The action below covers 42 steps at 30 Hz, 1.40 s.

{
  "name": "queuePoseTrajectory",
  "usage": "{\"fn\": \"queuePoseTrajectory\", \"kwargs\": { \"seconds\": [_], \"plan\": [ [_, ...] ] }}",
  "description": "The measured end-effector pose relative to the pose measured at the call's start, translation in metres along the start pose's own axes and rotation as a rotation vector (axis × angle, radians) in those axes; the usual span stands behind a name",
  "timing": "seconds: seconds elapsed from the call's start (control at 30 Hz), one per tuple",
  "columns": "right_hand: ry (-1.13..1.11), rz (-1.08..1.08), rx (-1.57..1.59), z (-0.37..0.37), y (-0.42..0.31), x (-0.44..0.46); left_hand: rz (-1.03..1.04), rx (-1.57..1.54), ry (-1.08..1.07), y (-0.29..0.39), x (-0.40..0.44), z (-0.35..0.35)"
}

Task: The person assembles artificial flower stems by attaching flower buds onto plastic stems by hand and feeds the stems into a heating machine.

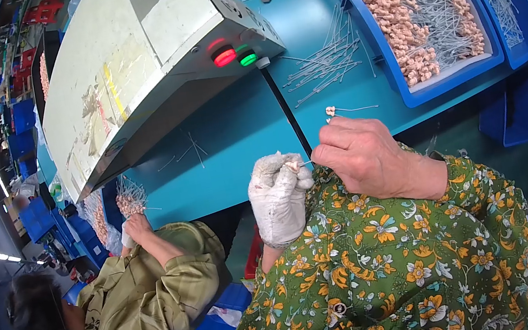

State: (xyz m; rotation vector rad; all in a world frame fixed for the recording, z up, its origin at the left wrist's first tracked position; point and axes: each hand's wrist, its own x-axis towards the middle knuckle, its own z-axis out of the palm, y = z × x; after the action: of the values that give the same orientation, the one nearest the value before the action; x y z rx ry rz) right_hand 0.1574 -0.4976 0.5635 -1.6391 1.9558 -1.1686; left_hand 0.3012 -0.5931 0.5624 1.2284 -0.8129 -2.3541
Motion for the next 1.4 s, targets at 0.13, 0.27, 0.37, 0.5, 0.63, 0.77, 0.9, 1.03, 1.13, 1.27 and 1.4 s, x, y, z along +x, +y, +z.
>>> {"fn": "queuePoseTrajectory", "kwargs": {
  "seconds": [0.13,0.27,0.37,0.5,0.63,0.77,0.9,1.03,1.13,1.27,1.4],
  "plan": [
    [0.007,0.024,-0.020,0.000,-0.005,-0.004,0.067,0.176,0.016,0.002,-0.005,0.005],
    [0.016,0.014,-0.051,0.001,-0.010,-0.008,0.110,0.268,0.057,0.001,-0.012,0.009],
    [0.007,0.031,0.004,0.005,-0.012,-0.014,0.105,0.313,0.074,-0.005,-0.017,0.007],
    [-0.043,0.067,0.056,0.001,-0.015,-0.014,0.104,0.293,0.032,-0.009,-0.019,0.004],
    [-0.016,0.099,0.129,0.005,-0.015,-0.016,0.127,0.284,-0.062,-0.007,-0.026,0.011],
    [-0.007,0.145,0.177,0.001,-0.020,-0.019,0.079,0.283,0.044,-0.008,-0.023,0.015],
    [0.002,0.180,0.133,-0.002,-0.013,-0.016,0.067,0.225,0.013,-0.011,-0.014,0.006],
    [-0.052,0.159,0.050,-0.005,-0.011,-0.012,-0.016,0.367,-0.057,-0.004,-0.012,0.001],
    [-0.152,0.128,-0.060,-0.004,-0.013,-0.010,-0.080,0.430,-0.095,-0.003,-0.012,0.007],
    [-0.260,0.107,-0.142,-0.001,-0.015,-0.006,-0.130,0.446,-0.047,-0.005,-0.008,0.007],
    [-0.173,0.156,-0.050,0.004,-0.013,-0.006,-0.089,0.460,0.033,-0.004,-0.009,0.012]
  ]
}}
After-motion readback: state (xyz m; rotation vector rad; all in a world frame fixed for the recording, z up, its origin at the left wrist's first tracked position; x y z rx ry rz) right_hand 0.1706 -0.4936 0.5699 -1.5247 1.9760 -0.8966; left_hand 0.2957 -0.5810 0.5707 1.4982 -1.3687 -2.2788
